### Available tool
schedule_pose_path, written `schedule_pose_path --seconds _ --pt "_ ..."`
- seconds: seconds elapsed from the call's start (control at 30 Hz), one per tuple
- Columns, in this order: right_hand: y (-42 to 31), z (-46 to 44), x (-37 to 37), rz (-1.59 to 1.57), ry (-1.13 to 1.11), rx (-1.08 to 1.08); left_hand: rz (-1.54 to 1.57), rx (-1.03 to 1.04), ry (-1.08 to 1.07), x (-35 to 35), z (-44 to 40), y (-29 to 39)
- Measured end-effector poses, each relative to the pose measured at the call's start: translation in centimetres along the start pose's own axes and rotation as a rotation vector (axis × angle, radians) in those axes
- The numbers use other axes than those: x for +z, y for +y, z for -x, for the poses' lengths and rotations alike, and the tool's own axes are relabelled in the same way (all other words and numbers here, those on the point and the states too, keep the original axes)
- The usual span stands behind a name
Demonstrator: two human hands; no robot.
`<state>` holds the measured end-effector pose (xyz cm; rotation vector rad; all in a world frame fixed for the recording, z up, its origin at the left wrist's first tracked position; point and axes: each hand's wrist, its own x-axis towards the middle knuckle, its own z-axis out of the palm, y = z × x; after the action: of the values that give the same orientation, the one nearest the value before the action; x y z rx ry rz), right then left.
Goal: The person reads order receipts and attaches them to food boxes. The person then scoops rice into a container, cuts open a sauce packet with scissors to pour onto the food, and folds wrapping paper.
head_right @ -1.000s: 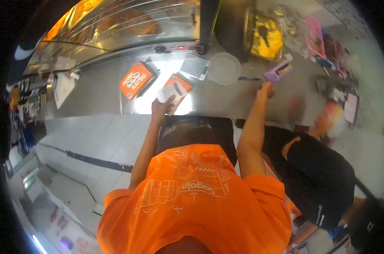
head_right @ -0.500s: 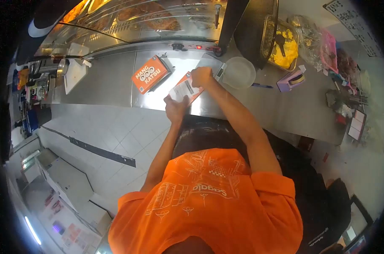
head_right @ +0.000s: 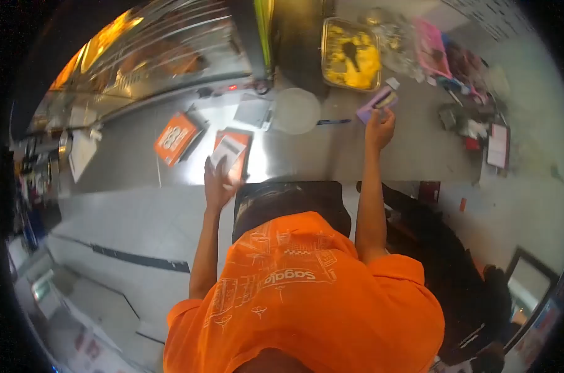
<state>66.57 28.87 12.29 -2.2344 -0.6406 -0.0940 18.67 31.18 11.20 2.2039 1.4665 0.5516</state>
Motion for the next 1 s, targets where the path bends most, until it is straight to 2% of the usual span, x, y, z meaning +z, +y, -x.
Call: schedule_pose_path --seconds 0.03,0.07,0.1,0.13,0.17,0.23,0.3,0.37,0.4,0.47,0.5,0.57,0.63,0.7,0.73,0.77,0.8,0.87,0.93,0.97,1.0 --pt "3.1 -1.5 0.7 0.142 0.163 -0.029 0.021 -0.001 0.005 -1.0 0.9 2.2" --pt "2.9 -2.4 0.3 0.146 0.183 -0.01 0.084 -0.041 -0.055 -0.9 1.5 3.2" --pt "2.1 -3.0 -0.1 -0.023 -0.021 0.261 0.141 -0.09 -0.117 -0.8 2.0 3.9" --pt "1.2 -3.3 -0.3 -0.202 -0.228 0.526 0.219 -0.224 -0.203 0.1 2.3 3.7" --pt "1.5 -3.7 0.0 -0.207 -0.22 0.539 0.211 -0.213 -0.212 0.3 2.0 4.1" --pt "1.7 -4.0 0.6 -0.311 -0.354 0.757 -0.054 -0.039 -0.155 0.8 1.1 4.9" --pt "2.1 -3.9 1.6 -0.395 -0.364 0.751 -0.101 0.027 -0.077 1.0 -0.1 5.8" --pt "5.0 -3.5 4.2 -0.758 -0.242 0.85 -0.163 0.156 -0.095 1.9 -1.3 5.6" --pt "4.8 -2.6 4.7 -0.754 -0.248 0.849 -0.075 0.189 -0.09 2.5 -2.0 5.4" --pt "4.1 -0.9 6.0 -0.878 0.084 0.68 -0.051 0.23 -0.081 3.9 -2.9 5.1" --pt "4.1 0.0 5.9 -0.877 0.071 0.679 -0.029 0.278 -0.075 4.4 -3.3 5.2" --pt "3.8 2.7 6.1 -0.174 0.188 0.281 0.158 0.302 -0.137 4.6 -4.1 4.9" --pt "5.6 2.7 7.3 -0.137 0.228 0.385 0.291 0.273 -0.284 4.8 -4.7 4.2" --pt "6.6 1.4 6.4 -0.113 -0.076 0.821 0.312 0.236 -0.315 2.4 -5.4 4.9" --pt "7.0 1.9 5.9 -0.109 -0.089 0.821 0.354 0.224 -0.355 1.5 -5.4 5.1" --pt "7.1 2.3 5.3 -0.163 -0.099 0.698 0.352 0.216 -0.35 1.4 -5.3 4.7" --pt "6.0 3.0 4.5 -0.219 -0.104 0.576 0.475 0.203 -0.304 1.5 -5.4 4.1" --pt "2.2 6.7 3.8 -0.274 -0.43 -0.001 0.705 0.166 -0.26 2.1 -5.2 3.0" --pt "-3.6 13.8 4.9 -0.196 -0.916 -0.028 0.743 0.145 -0.249 3.9 -5.1 1.7" --pt "-10.4 15.9 2.5 -0.161 -1.275 0.023 0.778 0.136 -0.236 4.4 -5.0 1.3" --pt "-10.9 18.8 4.6 -0.316 -1.247 -0.281 0.803 0.146 -0.247 3.7 -5.1 1.8"
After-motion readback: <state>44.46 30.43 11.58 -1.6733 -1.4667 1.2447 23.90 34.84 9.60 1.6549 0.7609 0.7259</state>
